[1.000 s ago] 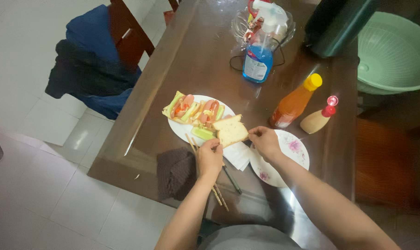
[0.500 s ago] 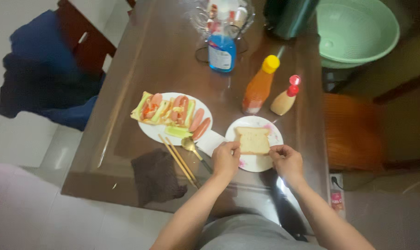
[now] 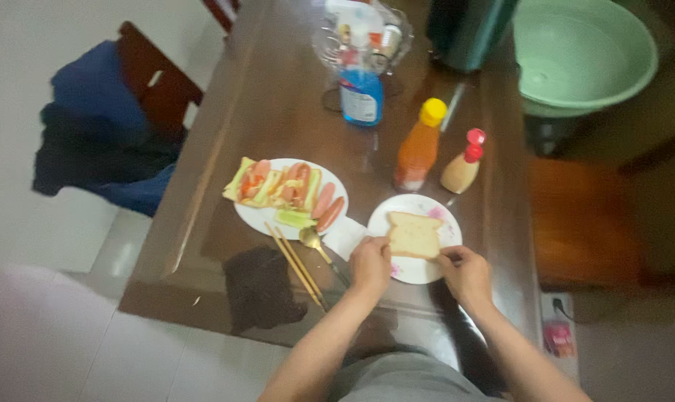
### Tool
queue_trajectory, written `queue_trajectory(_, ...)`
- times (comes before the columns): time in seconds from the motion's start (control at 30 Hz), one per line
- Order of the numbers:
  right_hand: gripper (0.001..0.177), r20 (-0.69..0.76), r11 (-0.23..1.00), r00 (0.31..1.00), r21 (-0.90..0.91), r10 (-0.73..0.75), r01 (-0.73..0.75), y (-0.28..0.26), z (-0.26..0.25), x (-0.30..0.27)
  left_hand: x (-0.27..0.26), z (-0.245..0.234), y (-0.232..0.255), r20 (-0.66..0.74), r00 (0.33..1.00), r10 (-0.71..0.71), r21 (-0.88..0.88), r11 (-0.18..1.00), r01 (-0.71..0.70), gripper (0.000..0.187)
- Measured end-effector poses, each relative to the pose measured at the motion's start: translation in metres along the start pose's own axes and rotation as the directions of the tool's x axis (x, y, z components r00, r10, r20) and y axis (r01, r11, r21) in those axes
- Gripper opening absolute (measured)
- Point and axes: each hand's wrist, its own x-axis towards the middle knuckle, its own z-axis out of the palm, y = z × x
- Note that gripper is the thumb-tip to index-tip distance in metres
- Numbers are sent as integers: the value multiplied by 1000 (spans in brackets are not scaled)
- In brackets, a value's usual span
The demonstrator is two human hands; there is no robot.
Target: The person places bread on a plate, adds slices of cucumber and pieces of sausage using chopsticks, and squeezes sauce from bottles onto the ingredients.
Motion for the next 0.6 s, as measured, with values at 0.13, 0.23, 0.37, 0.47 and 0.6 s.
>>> queue_trajectory(0.13, 28, -147, 967, 956, -24, -254, 254, -19, -6, -21, -18, -36, 14, -19, 999, 38, -85, 996, -40, 16)
queue_trajectory(0.23, 23, -60, 939, 945, 103, -323, 327, -43, -3, -40, -31, -81, 16, -60, 997, -50, -80, 996, 46, 17)
queue_trajectory(0.37, 19, 219, 787, 757, 215, -616, 579, -74, 22, -62, -48, -139, -6, -193, 961, -196, 111, 969, 220, 12)
queue_trajectory(0.47, 17, 332, 614, 525, 290, -784, 734, -99, 51, -74, -54, -164, -28, -115, 893, -434, 187, 874, 449, 24)
queue_trajectory(0.6, 15, 493, 631, 451, 297, -744, 716, -127, 75, -75, -47, -161, -49, -54, 809, -585, 150, 796, 586, 40)
